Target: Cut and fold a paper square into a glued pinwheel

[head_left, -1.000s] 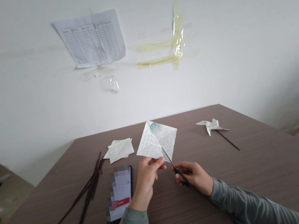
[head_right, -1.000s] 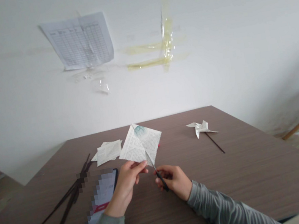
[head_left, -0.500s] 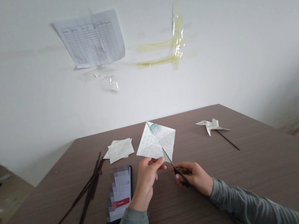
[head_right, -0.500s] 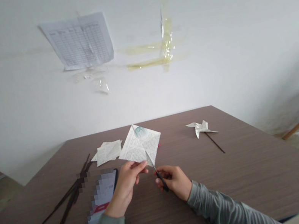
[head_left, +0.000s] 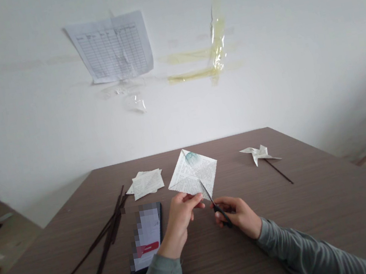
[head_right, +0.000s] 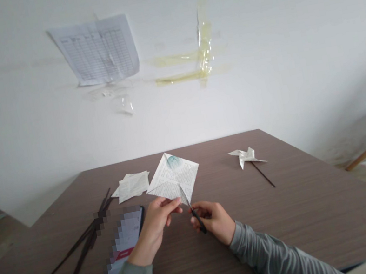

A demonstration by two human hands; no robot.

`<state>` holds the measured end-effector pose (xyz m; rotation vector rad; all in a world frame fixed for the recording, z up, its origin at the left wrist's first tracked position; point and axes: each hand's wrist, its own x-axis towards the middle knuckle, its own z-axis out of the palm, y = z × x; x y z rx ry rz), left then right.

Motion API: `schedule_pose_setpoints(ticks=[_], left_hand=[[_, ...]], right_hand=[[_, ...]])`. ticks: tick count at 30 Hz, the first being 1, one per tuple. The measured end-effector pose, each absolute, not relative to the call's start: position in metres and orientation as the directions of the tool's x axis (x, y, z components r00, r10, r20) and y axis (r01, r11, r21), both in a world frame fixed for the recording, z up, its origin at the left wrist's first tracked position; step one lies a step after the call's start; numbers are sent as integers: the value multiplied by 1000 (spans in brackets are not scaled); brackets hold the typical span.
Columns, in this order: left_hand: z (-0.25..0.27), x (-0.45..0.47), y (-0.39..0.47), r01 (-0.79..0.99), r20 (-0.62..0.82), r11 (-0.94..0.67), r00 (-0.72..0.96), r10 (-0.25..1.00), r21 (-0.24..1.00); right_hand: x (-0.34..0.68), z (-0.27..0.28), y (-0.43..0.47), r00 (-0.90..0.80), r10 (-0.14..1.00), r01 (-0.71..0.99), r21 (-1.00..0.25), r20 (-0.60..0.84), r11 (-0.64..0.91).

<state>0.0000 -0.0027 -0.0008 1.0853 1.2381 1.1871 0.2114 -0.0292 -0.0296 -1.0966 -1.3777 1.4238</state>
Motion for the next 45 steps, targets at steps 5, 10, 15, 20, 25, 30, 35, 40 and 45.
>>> schedule_pose_setpoints(ticks=[5,10,15,20,25,30,35,40,45], left_hand=[[-1,0,-3,-36,-97,96,-31,995,995],[-1,-1,-5,-33,-78,77,-10,997,996],[1,1,-4,-101,-42,32,-95,995,994],[3,3,-3,-156,-22,-1,-143,989,988],[2,3,-2,-154,-12,-14,-162,987,988],[-2,2,0,-159,-6,-19,-155,988,987],[-4,1,1,-146,-5,-17,-154,988,989],[-3,0,1,-154,-12,-12,-150,989,988],[-2,0,0,-145,-17,-5,-149,989,989]], right_hand=[[212,-32,-29,-260,966,22,-1000,-6,0],[212,-35,-26,-239,970,73,-995,51,70],[213,-38,-25,-231,969,110,-987,93,121],[214,-41,-25,-229,964,124,-978,138,169],[213,-41,-25,-234,963,124,-978,136,168],[213,-40,-26,-237,965,120,-983,109,140],[213,-39,-26,-244,967,98,-990,79,105],[213,-38,-26,-250,967,63,-995,58,76],[213,-35,-26,-254,966,56,-997,35,51]])
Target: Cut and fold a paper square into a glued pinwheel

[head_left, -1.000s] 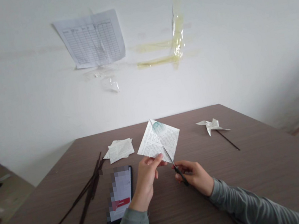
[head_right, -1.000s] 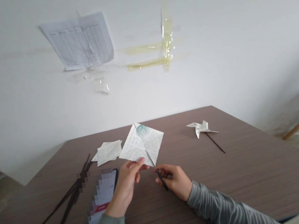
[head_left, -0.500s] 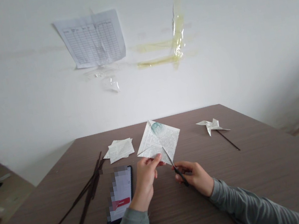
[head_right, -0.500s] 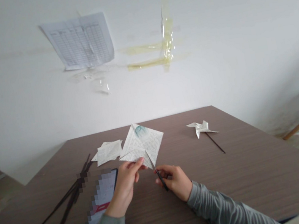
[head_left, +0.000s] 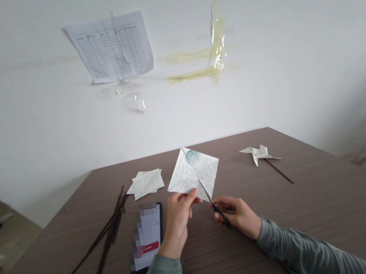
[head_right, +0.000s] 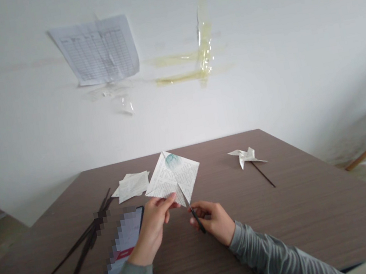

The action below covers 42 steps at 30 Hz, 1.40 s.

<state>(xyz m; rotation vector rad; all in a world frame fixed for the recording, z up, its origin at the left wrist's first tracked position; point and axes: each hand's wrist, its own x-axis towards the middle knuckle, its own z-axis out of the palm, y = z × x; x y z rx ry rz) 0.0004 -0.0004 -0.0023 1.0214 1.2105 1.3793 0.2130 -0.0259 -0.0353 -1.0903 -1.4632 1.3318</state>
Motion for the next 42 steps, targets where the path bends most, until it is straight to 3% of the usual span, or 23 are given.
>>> schedule_pose_setpoints(ticks=[42], left_hand=[[4,3,-4,-106,-23,9,-127,992,994]], right_hand=[[213,-30,-29,-247,968,86,-994,46,69]])
